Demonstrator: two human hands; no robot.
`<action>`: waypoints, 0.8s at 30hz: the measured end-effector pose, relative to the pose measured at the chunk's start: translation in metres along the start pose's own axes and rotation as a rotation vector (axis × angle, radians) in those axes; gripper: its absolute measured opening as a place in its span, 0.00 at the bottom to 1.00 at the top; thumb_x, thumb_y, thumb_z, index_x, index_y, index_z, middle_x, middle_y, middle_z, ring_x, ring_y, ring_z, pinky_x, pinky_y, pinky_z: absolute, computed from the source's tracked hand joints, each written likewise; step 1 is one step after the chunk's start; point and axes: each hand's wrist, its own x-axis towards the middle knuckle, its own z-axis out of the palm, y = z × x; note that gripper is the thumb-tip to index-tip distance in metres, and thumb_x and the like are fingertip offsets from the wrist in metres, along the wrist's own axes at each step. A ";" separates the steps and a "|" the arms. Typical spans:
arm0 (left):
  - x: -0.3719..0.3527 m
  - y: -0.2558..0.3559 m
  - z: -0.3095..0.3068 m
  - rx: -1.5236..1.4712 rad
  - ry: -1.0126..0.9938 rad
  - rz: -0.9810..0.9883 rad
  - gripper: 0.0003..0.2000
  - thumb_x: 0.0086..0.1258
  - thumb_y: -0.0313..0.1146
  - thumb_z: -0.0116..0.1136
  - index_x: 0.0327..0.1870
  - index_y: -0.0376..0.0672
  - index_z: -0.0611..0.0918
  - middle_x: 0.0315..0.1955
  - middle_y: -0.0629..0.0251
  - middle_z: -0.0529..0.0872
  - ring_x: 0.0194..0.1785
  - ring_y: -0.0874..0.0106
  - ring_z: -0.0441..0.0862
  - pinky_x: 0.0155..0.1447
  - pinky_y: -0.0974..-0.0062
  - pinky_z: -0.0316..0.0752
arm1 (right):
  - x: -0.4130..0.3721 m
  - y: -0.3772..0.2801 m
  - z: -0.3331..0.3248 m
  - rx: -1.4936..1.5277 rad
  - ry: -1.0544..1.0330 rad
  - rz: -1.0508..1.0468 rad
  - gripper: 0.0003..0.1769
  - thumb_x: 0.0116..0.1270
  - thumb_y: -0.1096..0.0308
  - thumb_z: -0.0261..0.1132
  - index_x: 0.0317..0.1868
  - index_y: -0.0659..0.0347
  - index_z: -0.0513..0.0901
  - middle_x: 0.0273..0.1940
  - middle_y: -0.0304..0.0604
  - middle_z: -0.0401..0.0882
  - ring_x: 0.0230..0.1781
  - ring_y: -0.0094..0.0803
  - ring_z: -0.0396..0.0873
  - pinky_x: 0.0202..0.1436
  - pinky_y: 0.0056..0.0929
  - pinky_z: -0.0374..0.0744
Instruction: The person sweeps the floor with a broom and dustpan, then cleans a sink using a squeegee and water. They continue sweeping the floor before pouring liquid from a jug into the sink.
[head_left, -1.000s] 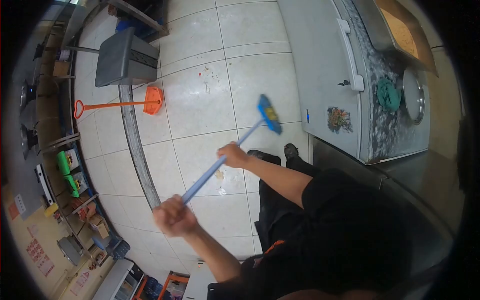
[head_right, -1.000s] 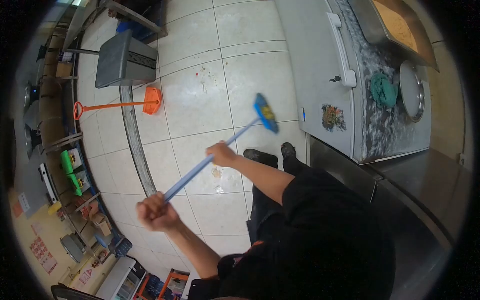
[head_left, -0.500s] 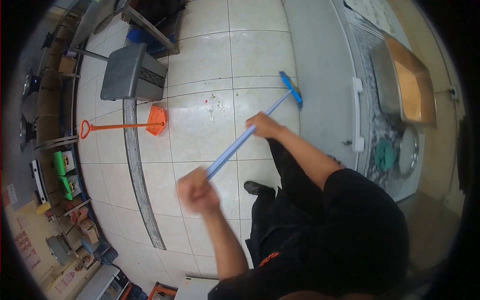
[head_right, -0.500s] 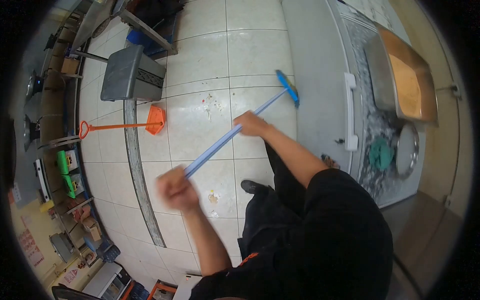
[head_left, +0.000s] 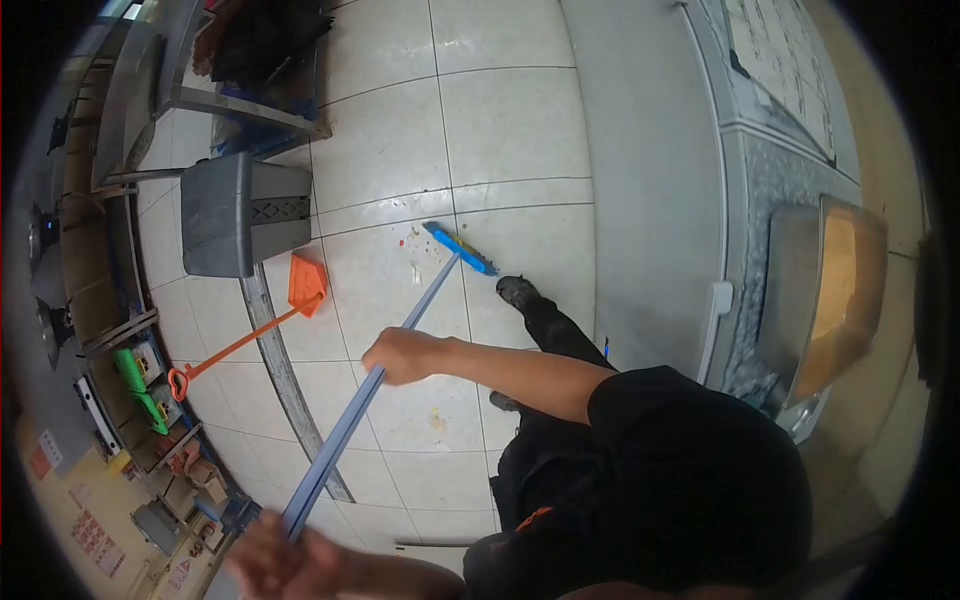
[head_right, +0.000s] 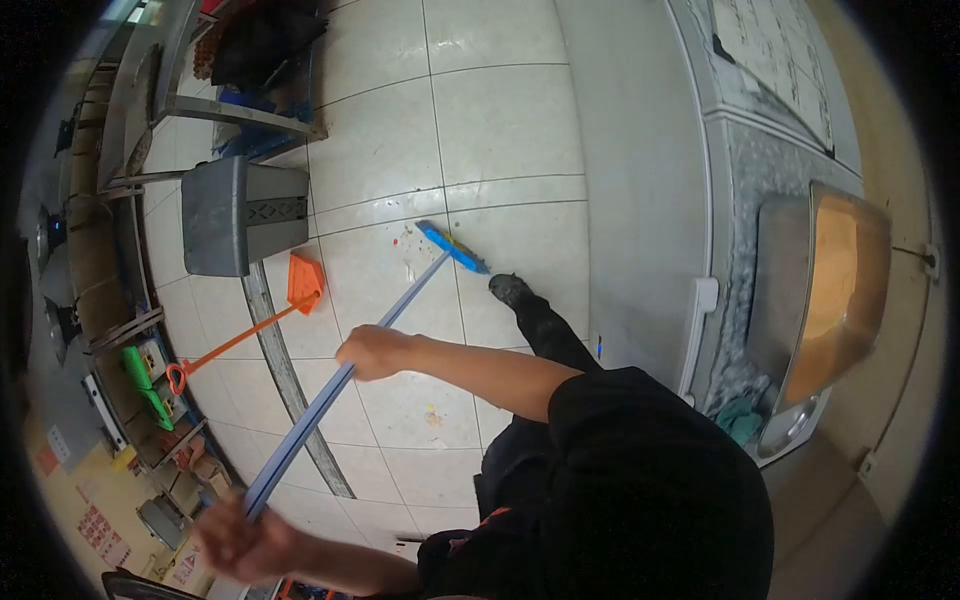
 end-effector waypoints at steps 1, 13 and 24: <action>0.010 0.008 0.032 0.012 0.080 0.078 0.21 0.74 0.31 0.48 0.17 0.54 0.59 0.13 0.74 0.55 0.19 0.79 0.55 0.36 0.73 0.66 | 0.011 -0.021 -0.019 -0.019 -0.055 0.005 0.04 0.49 0.71 0.67 0.25 0.60 0.80 0.25 0.54 0.80 0.33 0.56 0.80 0.37 0.51 0.77; -0.010 -0.375 0.128 -0.068 0.068 -0.228 0.16 0.72 0.28 0.53 0.19 0.39 0.68 0.17 0.66 0.72 0.26 0.74 0.65 0.44 0.64 0.74 | 0.027 0.265 -0.343 -0.866 -0.115 0.212 0.07 0.60 0.65 0.67 0.28 0.58 0.79 0.32 0.48 0.81 0.39 0.53 0.80 0.45 0.49 0.74; 0.064 -0.182 -0.031 0.059 -0.009 0.130 0.17 0.74 0.31 0.45 0.22 0.49 0.58 0.14 0.75 0.54 0.19 0.79 0.51 0.29 0.72 0.54 | 0.147 0.165 -0.079 -0.206 -0.115 -0.090 0.08 0.56 0.69 0.71 0.25 0.61 0.81 0.29 0.49 0.84 0.34 0.50 0.83 0.39 0.43 0.78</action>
